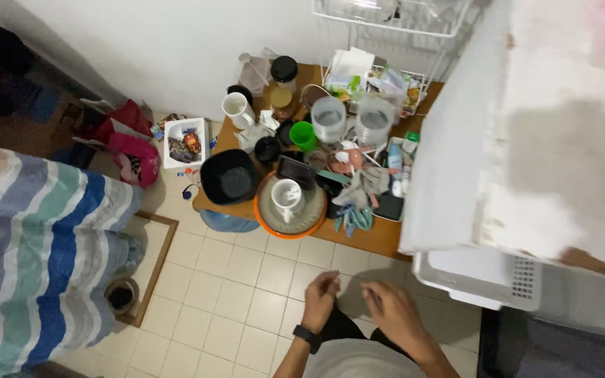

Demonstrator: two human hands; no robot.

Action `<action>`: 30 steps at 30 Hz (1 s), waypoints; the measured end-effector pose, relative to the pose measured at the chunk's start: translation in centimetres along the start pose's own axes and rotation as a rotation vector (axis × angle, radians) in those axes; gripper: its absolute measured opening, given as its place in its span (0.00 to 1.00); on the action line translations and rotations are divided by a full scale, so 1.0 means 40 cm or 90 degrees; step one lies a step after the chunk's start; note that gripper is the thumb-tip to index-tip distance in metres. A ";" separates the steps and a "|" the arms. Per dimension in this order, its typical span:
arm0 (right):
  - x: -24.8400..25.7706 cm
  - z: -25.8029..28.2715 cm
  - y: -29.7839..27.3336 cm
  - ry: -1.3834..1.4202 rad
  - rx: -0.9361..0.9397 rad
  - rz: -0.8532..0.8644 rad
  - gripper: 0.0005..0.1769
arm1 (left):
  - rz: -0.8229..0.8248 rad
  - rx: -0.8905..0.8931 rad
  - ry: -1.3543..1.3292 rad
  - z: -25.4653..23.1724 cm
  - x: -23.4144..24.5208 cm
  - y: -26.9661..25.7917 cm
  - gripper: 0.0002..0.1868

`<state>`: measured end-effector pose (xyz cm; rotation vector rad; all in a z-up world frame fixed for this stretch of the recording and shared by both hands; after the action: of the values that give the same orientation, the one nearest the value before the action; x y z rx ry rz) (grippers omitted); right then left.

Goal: Wiping a plastic basket with a cloth and organizing small items on a desk

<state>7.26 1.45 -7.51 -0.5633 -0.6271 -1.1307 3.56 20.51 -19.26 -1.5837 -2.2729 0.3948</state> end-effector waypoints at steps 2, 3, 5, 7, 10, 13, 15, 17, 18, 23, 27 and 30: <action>-0.035 0.043 0.106 -0.005 0.018 -0.031 0.13 | -0.043 0.000 0.011 -0.097 0.089 0.050 0.11; -0.045 0.064 0.164 -0.008 0.041 -0.065 0.11 | -0.089 -0.005 0.023 -0.149 0.132 0.081 0.11; -0.057 0.110 0.280 0.004 0.064 -0.114 0.11 | -0.122 -0.103 0.037 -0.249 0.203 0.145 0.10; -0.065 0.155 0.387 0.018 0.087 -0.160 0.12 | -0.158 -0.198 0.052 -0.351 0.260 0.208 0.10; -0.093 0.166 0.540 -0.053 -0.020 -0.183 0.10 | -0.223 -0.274 0.155 -0.466 0.315 0.325 0.08; -0.136 0.149 0.669 -0.096 -0.026 -0.212 0.11 | -0.183 -0.266 0.214 -0.481 0.323 0.478 0.13; -0.160 0.168 0.731 -0.110 -0.055 -0.165 0.17 | -0.140 -0.221 0.272 -0.466 0.313 0.584 0.21; -0.187 0.163 0.785 -0.144 -0.052 -0.177 0.18 | -0.110 -0.183 0.307 -0.407 0.303 0.684 0.24; -0.198 0.160 0.809 -0.178 -0.047 -0.192 0.18 | -0.080 -0.148 0.340 -0.373 0.295 0.732 0.28; -0.271 0.116 0.866 -0.214 -0.052 -0.184 0.16 | -0.009 -0.086 0.376 -0.388 0.267 0.782 0.32; -0.308 0.078 0.879 -0.216 -0.008 -0.269 0.10 | 0.021 -0.061 0.333 -0.391 0.262 0.786 0.29; -0.314 0.067 0.882 -0.195 0.025 -0.259 0.07 | 0.035 -0.112 0.277 -0.377 0.269 0.789 0.28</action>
<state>36.33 22.87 -17.88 -0.5956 -1.0607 -1.4204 33.24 41.82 -17.38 -1.6274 -1.9721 -0.1335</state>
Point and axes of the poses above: each hand's wrist, its own y-axis towards the middle knuckle, its own x-axis out of the back of the hand, z = x × y, the point moved 4 cm from there along y, towards the middle knuckle, and after that the axes turned 6 degrees about -z, right-handed, at the moved point
